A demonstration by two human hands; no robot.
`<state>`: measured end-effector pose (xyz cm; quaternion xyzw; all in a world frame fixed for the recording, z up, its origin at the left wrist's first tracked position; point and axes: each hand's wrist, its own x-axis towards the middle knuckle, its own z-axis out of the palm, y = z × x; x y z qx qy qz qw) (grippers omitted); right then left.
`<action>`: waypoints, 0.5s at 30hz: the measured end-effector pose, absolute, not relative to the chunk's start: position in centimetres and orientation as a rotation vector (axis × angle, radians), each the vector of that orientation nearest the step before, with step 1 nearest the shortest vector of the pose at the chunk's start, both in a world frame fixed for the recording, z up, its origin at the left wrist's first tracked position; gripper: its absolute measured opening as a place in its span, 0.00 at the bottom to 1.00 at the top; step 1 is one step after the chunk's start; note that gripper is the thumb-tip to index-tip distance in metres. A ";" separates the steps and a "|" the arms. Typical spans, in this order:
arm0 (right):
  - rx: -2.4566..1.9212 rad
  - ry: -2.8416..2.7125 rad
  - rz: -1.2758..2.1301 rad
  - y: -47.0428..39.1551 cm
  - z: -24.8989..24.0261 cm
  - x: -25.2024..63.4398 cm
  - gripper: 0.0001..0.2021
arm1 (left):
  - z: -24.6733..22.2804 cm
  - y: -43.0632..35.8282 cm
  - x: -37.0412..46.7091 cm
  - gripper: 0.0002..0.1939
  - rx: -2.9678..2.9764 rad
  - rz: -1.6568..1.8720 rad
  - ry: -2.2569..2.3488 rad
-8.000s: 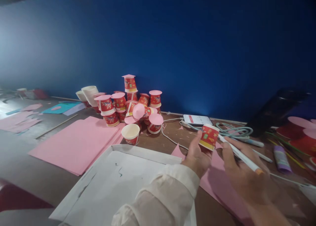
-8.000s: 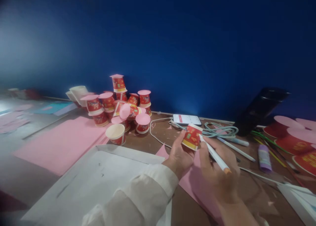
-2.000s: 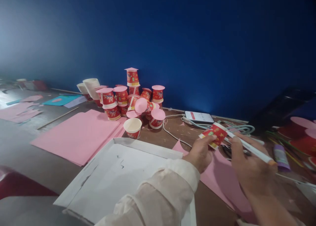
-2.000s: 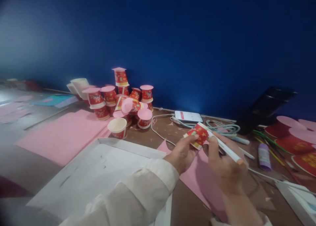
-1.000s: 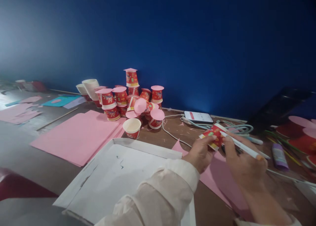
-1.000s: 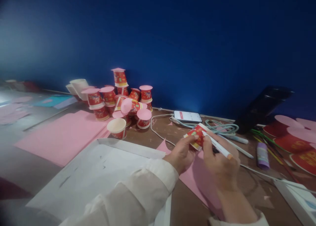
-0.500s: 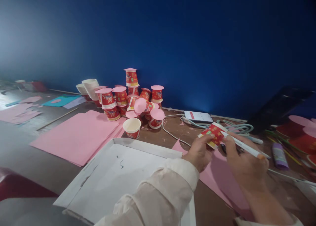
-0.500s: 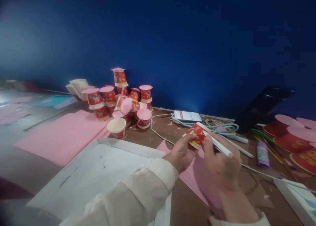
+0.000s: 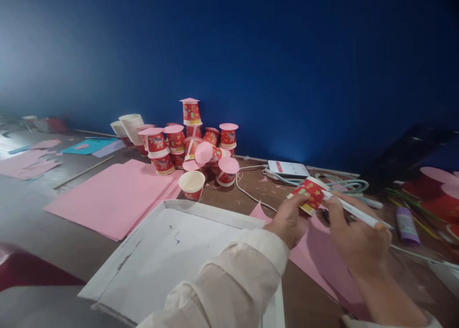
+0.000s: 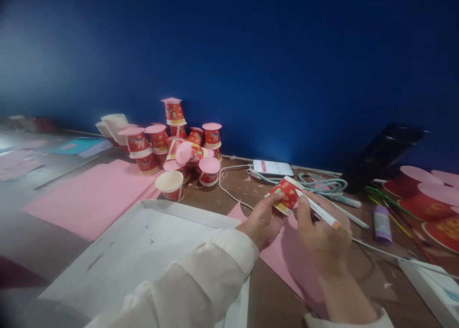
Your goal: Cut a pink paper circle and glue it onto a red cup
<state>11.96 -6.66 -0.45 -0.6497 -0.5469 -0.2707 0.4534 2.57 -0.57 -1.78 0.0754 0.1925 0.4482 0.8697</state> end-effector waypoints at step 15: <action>-1.538 -1.441 -0.730 -6.6 -0.5 12.0 0.12 | -1.8 -0.4 2.5 0.11 0.145 0.933 0.429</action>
